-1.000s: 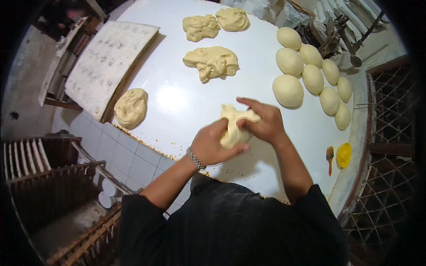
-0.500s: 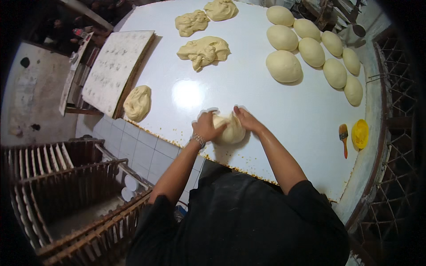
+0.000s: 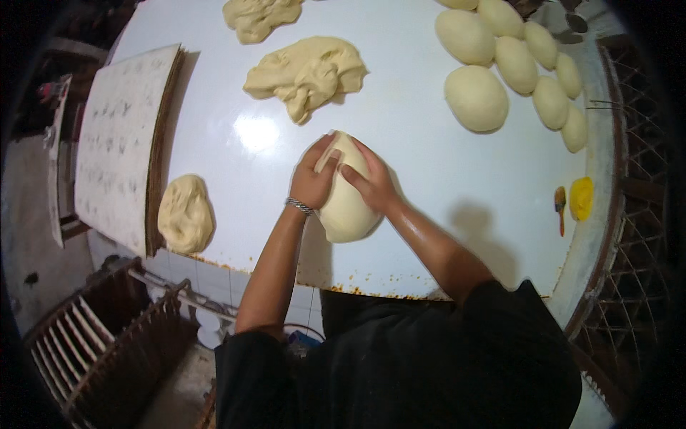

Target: The person picks up pieces of dough from a table, applies a liquid with a brush, and kneads the dough by hand into large round loaves.

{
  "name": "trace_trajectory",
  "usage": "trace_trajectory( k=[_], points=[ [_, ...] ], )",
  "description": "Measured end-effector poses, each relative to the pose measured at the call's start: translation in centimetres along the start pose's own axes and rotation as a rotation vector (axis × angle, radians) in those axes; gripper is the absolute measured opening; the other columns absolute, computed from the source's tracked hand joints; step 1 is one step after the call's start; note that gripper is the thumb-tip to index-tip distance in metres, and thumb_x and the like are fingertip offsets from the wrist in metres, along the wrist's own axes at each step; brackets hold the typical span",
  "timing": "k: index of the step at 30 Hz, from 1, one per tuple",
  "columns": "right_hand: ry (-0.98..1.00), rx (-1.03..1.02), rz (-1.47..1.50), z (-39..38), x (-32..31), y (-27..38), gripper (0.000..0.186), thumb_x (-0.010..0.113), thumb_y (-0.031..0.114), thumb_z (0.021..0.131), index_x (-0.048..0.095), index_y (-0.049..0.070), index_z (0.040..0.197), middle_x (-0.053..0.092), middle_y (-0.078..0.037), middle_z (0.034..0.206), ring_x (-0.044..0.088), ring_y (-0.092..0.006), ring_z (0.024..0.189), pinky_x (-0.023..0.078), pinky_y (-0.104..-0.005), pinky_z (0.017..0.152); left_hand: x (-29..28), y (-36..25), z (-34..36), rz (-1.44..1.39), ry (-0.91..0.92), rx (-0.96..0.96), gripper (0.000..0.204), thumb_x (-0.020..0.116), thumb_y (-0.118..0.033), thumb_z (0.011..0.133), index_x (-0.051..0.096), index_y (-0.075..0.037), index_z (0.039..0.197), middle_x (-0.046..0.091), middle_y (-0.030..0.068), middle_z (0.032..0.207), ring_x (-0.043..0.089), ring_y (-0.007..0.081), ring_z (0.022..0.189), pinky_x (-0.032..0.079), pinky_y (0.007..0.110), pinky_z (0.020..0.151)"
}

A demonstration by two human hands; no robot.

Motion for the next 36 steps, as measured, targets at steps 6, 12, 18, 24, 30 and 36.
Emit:
trace_trajectory(
  k=[6, 12, 18, 24, 30, 36],
  points=[
    [0.769, 0.084, -0.2, 4.4, 3.1, 2.7, 0.077, 0.077, 0.053, 0.089, 0.061, -0.003, 0.14, 0.071, -0.019, 0.127, 0.067, -0.0275, 0.117, 0.052, -0.0383, 0.104, -0.7, 3.6, -10.1, -0.232, -0.609, -0.098, 0.061, 0.047, -0.045, 0.112, 0.058, 0.007, 0.142, 0.069, 0.0167, 0.127, 0.066, 0.0222, 0.113, 0.053, 0.035, 0.097],
    [0.978, 0.119, -0.646, -1.2, -5.0, 2.0, 0.07, 0.046, 0.062, 0.107, 0.074, -0.002, 0.106, 0.075, -0.021, 0.101, 0.071, -0.0282, 0.099, 0.055, -0.0415, 0.092, 12.7, 3.2, -18.7, -0.407, -0.668, -0.478, 0.074, 0.04, -0.057, 0.11, 0.066, 0.011, 0.123, 0.072, 0.0157, 0.114, 0.067, 0.0217, 0.099, 0.053, 0.037, 0.088],
    [-0.279, 0.136, 0.341, -16.3, -21.4, -5.3, 0.066, 0.047, 0.054, 0.109, 0.043, 0.002, 0.15, 0.05, -0.019, 0.154, 0.05, -0.0311, 0.142, 0.045, -0.0474, 0.116, 14.6, -3.3, -11.9, 0.552, 0.172, -0.542, 0.098, 0.029, -0.081, 0.099, 0.076, 0.005, 0.094, 0.075, 0.0279, 0.092, 0.073, 0.0361, 0.093, 0.054, 0.046, 0.084],
    [-0.263, 0.196, 0.346, -24.6, -12.5, -3.5, 0.096, 0.041, 0.07, 0.104, 0.014, 0.004, 0.167, 0.024, -0.02, 0.171, 0.024, -0.0353, 0.158, 0.019, -0.0516, 0.127, 12.4, -9.3, 1.4, 1.516, 0.055, 0.266, 0.07, 0.067, -0.078, 0.081, 0.079, -0.014, 0.106, 0.069, 0.0123, 0.129, 0.063, 0.0323, 0.123, 0.043, 0.057, 0.108],
    [-0.389, 0.007, 0.304, -9.5, -8.9, -2.1, 0.081, 0.07, 0.04, 0.1, 0.034, 0.0, 0.16, 0.047, -0.019, 0.156, 0.049, -0.027, 0.141, 0.042, -0.0404, 0.115, 13.2, -6.9, 4.7, 0.174, 0.775, 0.0, 0.028, 0.068, -0.022, 0.098, 0.079, -0.004, 0.117, 0.076, 0.0087, 0.124, 0.068, 0.0191, 0.115, 0.052, 0.037, 0.105],
    [0.129, 0.115, 0.023, -1.1, -11.5, 0.9, 0.075, 0.083, 0.039, 0.09, 0.056, -0.002, 0.146, 0.067, -0.015, 0.135, 0.065, -0.0233, 0.12, 0.053, -0.0364, 0.103, 8.4, -0.2, -0.1, -0.426, 0.203, -0.059, 0.052, 0.057, -0.04, 0.107, 0.064, 0.002, 0.138, 0.07, 0.0163, 0.127, 0.066, 0.0217, 0.115, 0.051, 0.035, 0.105]
  ],
)
Point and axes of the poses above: each hand's wrist, its own z-axis towards the middle knuckle, its own x-axis out of the palm, y = z × x, the point moved 2 cm from there along z, towards the middle knuckle
